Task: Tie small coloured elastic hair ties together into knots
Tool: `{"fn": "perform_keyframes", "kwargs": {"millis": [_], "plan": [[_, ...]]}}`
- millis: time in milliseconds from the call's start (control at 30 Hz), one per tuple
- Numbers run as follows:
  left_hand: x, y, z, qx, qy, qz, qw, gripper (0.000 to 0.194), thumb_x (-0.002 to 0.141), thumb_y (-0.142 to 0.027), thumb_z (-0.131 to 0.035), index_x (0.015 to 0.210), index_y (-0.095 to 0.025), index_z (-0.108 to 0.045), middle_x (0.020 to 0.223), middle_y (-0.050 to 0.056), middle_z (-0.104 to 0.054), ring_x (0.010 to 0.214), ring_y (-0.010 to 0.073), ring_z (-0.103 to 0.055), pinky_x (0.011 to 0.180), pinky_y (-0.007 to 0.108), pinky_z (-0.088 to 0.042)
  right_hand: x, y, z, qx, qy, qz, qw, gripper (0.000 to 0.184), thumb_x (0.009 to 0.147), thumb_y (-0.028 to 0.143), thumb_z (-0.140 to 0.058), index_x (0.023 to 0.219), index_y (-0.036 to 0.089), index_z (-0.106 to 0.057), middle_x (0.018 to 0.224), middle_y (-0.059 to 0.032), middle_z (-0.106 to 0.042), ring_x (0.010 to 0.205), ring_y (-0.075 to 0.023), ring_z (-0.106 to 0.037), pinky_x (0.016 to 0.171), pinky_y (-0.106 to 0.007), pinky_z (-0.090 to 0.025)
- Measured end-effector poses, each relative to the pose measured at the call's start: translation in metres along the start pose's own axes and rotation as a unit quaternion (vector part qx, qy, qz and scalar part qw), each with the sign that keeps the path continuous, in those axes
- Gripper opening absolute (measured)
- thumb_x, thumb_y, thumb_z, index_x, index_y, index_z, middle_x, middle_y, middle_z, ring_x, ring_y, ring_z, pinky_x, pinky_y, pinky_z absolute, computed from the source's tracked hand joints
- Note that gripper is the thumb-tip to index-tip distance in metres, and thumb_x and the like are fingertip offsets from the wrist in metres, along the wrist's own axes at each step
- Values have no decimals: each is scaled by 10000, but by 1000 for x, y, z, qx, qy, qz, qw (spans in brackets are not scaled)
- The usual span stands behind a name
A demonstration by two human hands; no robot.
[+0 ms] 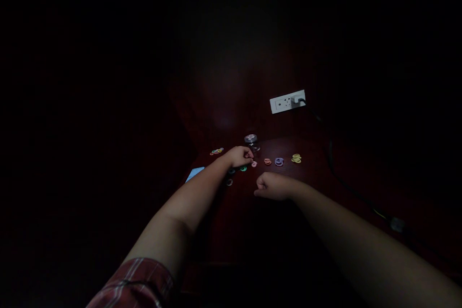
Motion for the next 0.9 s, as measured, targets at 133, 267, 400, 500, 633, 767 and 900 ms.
{"fn": "perform_keyframes", "kwargs": {"millis": [133, 267, 400, 500, 633, 767, 900], "plan": [[-4, -8, -3, 23, 9, -33, 999, 338, 639, -372, -739, 919, -194, -673, 913, 14, -686, 818, 149, -614, 753, 229, -450, 0, 1, 0, 0, -3, 1, 1000, 268, 781, 374, -613, 616, 176, -538, 533, 38, -486, 514, -96, -421, 495, -233, -270], [0, -10, -11, 45, 14, -33, 998, 306, 607, -291, -757, 880, -192, -662, 856, 10, -682, 753, 147, -608, 716, 228, -446, -3, 2, 1, 0, -1, 1, 1000, 268, 782, 375, -616, 620, 174, -547, 548, 33, -503, 520, -97, -435, 500, -233, -279], [6, -9, -16, 52, 20, -32, 998, 180, 660, -260, -709, 813, -184, -655, 772, 5, -671, 673, 132, -590, 660, 223, -439, -3, 2, 1, 0, -1, 0, 1000, 267, 782, 373, -616, 619, 175, -544, 548, 35, -501, 513, -95, -432, 494, -231, -276], [9, -8, -16, 48, 20, -34, 998, 162, 680, -262, -699, 812, -180, -651, 766, 4, -670, 670, 126, -594, 642, 216, -436, -2, 1, 0, 0, -3, 2, 1000, 262, 779, 370, -618, 621, 175, -546, 544, 36, -498, 512, -96, -432, 489, -231, -271], [8, -9, -16, 45, 17, -37, 998, 151, 692, -271, -695, 797, -173, -650, 758, 5, -668, 673, 123, -601, 633, 212, -433, 0, 0, -1, 0, -5, 6, 1000, 268, 777, 377, -623, 618, 174, -553, 549, 35, -508, 520, -97, -436, 498, -232, -275], [6, -12, -14, 48, 8, -41, 998, 158, 707, -287, -676, 815, -174, -653, 751, 5, -670, 663, 124, -598, 628, 214, -435, 2, -1, -1, -1, -5, 5, 1000, 269, 778, 382, -622, 619, 175, -555, 544, 35, -506, 518, -97, -436, 495, -232, -275], [2, -17, -9, 59, -6, -42, 997, 146, 704, -247, -652, 832, -178, -661, 756, 8, -677, 659, 127, -594, 638, 216, -434, 1, -1, -1, -1, -7, 4, 1000, 265, 777, 379, -625, 624, 174, -558, 541, 36, -500, 520, -97, -427, 497, -232, -275]]}}
Point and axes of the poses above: each hand's wrist, its own x-axis towards the middle knuckle, its own z-axis out of the back of the hand, y = z × x, the point moved 4 cm from there along x, towards the middle knuckle
